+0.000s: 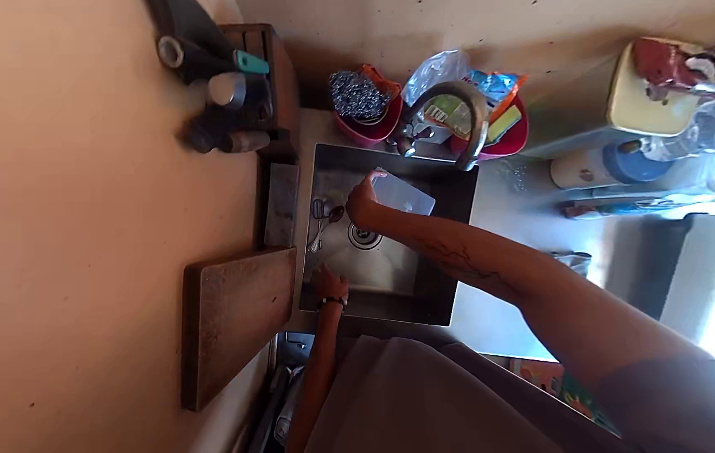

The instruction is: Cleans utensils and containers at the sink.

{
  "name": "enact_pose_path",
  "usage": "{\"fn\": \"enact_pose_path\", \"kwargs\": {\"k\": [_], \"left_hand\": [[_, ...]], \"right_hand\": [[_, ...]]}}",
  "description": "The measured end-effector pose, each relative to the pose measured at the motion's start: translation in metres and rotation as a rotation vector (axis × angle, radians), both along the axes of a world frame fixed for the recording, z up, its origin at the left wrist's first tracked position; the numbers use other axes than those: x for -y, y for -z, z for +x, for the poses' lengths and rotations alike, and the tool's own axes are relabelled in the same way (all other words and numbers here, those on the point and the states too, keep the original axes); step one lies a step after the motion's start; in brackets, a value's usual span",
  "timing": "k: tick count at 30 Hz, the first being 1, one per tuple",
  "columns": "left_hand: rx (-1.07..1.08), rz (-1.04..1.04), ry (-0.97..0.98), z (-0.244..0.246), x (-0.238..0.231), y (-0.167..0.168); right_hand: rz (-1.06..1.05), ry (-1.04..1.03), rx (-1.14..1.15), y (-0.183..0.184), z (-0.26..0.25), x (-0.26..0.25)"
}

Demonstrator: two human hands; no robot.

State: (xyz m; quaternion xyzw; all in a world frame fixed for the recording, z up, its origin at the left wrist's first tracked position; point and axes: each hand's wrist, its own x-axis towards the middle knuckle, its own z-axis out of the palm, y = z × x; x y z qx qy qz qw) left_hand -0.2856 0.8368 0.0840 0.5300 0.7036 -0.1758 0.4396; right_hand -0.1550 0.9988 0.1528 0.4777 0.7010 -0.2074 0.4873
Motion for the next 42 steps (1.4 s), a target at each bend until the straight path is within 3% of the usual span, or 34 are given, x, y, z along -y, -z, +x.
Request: {"fn": "enact_pose_path", "kwargs": {"k": [7, 9, 13, 16, 21, 23, 26, 28, 30, 32, 34, 36, 38, 40, 42], "left_hand": [[-0.001, 0.227, 0.018, 0.015, -0.027, 0.07], [-0.07, 0.255, 0.049, 0.023, -0.031, 0.091], [-0.145, 0.398, -0.015, 0.033, -0.044, 0.094], [-0.273, 0.304, -0.032, 0.047, -0.07, 0.093], [-0.272, 0.155, 0.089, 0.057, -0.09, 0.11], [-0.078, 0.114, -0.014, 0.052, -0.086, 0.112], [0.495, 0.03, -0.28, 0.034, -0.074, 0.106], [0.747, -0.091, -0.401, 0.031, -0.074, 0.075], [0.834, -0.079, -0.424, 0.023, -0.065, 0.053], [0.891, -0.083, -0.452, 0.013, -0.061, 0.031], [0.922, -0.111, -0.522, 0.019, -0.056, 0.017], [0.953, -0.117, -0.605, 0.026, -0.054, 0.031], [0.919, -0.136, -0.679, 0.028, -0.054, 0.034], [0.835, -0.139, -0.753, 0.033, -0.051, 0.031], [0.789, -0.148, -0.804, 0.043, -0.046, 0.019]], "right_hand": [[-0.061, -0.13, 0.022, -0.024, -0.008, 0.067], [-0.117, -0.074, 0.049, -0.027, -0.004, 0.087], [-0.231, 0.359, -0.071, -0.043, 0.039, 0.086], [-0.324, 0.738, -0.315, -0.027, 0.099, 0.086], [-0.178, 1.49, -0.763, -0.016, 0.169, 0.146], [-0.21, 1.79, -0.889, -0.008, 0.174, 0.176], [-0.454, 2.191, -1.024, 0.003, 0.172, 0.214], [-0.57, 2.35, -1.053, 0.0, 0.166, 0.234], [-0.506, 2.422, -1.071, -0.013, 0.154, 0.247], [-0.189, 2.29, -1.167, -0.037, 0.141, 0.252], [0.208, 1.792, -1.307, -0.059, 0.142, 0.264], [0.51, 1.178, -1.17, -0.071, 0.153, 0.273], [0.738, 0.804, -0.927, -0.078, 0.153, 0.281], [0.968, 0.666, -0.792, -0.074, 0.158, 0.297], [1.148, 0.672, -0.698, -0.071, 0.173, 0.316]]}}
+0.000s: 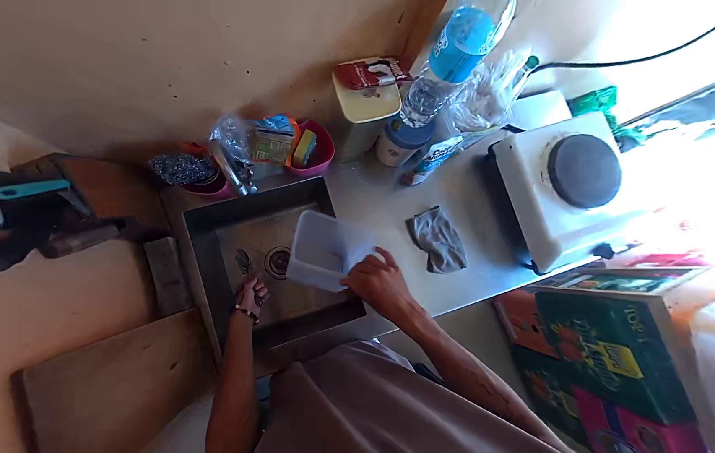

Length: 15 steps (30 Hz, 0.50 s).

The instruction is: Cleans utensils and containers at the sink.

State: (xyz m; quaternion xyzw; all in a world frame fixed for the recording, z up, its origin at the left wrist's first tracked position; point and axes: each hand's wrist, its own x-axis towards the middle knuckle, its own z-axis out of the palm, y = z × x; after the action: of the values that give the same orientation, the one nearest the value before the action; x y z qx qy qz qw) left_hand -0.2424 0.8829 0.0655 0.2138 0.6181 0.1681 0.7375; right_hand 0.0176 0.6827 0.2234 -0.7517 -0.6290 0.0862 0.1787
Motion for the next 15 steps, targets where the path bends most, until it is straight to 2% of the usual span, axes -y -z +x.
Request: {"fn": "enact_pose_path", "kwargs": {"k": [5, 8, 10, 12, 13, 15], "left_hand": [[0.049, 0.016, -0.038, 0.023, 0.009, -0.031], [0.107, 0.121, -0.029, 0.026, 0.007, -0.034], [0.145, 0.19, -0.027, 0.03, 0.004, -0.035], [0.154, 0.236, -0.025, 0.034, 0.001, -0.041], [0.151, 0.247, -0.019, 0.034, 0.0, -0.043], [0.144, 0.256, -0.016, 0.039, -0.006, -0.042]], "right_hand": [[0.07, 0.204, 0.143, -0.006, 0.024, 0.029], [0.02, 0.316, 0.122, -0.005, 0.035, 0.034], [0.091, 0.39, 0.093, -0.023, 0.036, 0.03], [0.273, 0.347, 0.003, -0.048, 0.016, 0.003], [0.312, 0.277, -0.129, -0.055, -0.001, -0.019], [0.299, 0.163, -0.414, -0.038, -0.029, -0.092]]}}
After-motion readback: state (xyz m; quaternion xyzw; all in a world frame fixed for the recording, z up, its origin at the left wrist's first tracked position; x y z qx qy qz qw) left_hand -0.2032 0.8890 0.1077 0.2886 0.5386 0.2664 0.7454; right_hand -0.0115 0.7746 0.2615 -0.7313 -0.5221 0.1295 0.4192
